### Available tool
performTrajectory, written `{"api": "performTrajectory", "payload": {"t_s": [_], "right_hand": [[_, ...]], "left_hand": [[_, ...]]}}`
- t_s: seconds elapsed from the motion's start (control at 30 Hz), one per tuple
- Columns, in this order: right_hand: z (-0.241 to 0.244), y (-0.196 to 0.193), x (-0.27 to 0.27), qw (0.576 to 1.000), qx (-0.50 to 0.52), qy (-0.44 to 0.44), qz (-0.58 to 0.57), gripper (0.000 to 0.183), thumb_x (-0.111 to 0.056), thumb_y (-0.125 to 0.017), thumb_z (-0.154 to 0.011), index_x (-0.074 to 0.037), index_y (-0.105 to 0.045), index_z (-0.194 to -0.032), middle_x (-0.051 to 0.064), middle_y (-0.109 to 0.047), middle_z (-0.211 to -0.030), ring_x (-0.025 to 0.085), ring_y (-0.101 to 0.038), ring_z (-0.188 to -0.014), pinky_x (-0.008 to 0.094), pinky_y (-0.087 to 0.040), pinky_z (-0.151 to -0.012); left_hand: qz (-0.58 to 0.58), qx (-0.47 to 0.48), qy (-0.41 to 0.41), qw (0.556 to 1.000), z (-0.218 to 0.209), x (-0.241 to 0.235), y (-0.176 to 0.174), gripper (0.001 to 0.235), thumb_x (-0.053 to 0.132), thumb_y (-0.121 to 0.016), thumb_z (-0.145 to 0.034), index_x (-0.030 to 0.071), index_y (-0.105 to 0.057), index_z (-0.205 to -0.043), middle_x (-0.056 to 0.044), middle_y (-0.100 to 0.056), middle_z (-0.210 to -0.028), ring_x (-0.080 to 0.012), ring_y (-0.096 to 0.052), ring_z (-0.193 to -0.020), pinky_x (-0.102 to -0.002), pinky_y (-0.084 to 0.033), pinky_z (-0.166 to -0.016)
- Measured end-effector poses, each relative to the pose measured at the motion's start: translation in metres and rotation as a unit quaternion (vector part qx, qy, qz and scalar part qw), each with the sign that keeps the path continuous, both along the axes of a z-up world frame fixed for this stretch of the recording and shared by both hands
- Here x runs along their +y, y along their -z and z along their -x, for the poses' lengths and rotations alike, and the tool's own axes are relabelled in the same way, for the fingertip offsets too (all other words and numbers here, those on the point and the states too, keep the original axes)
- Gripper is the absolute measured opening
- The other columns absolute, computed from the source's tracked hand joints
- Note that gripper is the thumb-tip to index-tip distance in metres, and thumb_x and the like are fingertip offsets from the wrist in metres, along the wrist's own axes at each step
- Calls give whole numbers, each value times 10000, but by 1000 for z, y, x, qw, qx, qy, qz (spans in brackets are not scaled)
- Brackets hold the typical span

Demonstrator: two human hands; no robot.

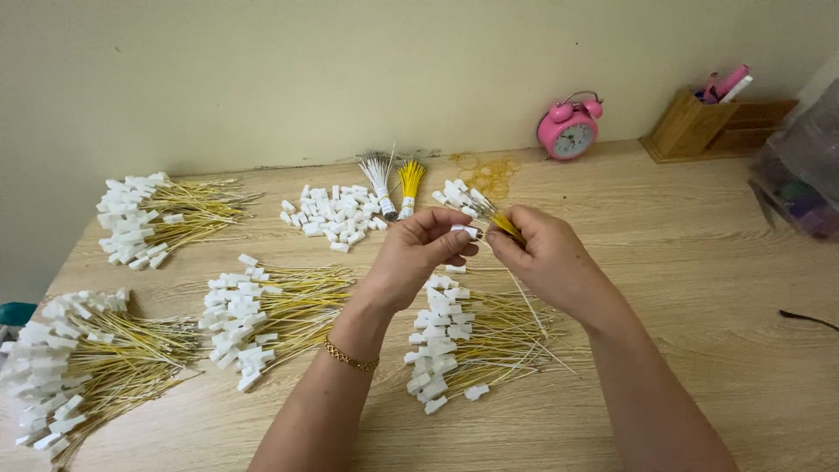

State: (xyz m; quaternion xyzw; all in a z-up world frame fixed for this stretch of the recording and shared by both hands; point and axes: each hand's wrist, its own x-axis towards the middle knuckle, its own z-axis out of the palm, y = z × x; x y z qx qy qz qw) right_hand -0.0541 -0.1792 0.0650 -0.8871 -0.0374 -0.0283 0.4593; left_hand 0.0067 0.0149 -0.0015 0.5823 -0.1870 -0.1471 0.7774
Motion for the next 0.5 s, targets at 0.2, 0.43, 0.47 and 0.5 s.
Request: {"api": "performTrajectory", "payload": {"t_s": [0.2,0.43,0.47,0.5], "right_hand": [[-4,11,-1,997,-58,12,40,219,-226,-660,-954,-20,-627,-889,34,-594,-703,99,-520,-621,305,-440,-541],[0,7,6,996,-87,16,18,168,-173,-676,-905,-7,-661,-918,45,-646,-805,129,-588,-660,329,-493,-570],[0,7,5,992,-116,7,42,162,-164,-681,-894,-7,-666,-929,54,-652,-816,140,-607,-677,333,-501,-591],[0,8,5,987,-144,-2,66,160,-156,-687,-883,-7,-671,-940,63,-659,-827,152,-625,-694,337,-510,-612]], "left_hand": [[9,8,-9,1000,3,-3,-5,188,82,-674,-969,6,-676,-1141,-74,-730,-1004,-181,-746,-923,-305,-625,-760],[-3,21,-19,1000,1,-4,-1,177,109,-665,-980,8,-678,-1126,-83,-735,-981,-167,-733,-899,-301,-618,-751],[8,21,-9,1000,1,-5,0,173,115,-663,-987,5,-673,-1120,-88,-732,-974,-167,-731,-892,-302,-615,-750],[19,21,1,1000,2,-5,1,170,121,-661,-994,1,-669,-1114,-92,-729,-967,-166,-729,-886,-303,-613,-749]]}}
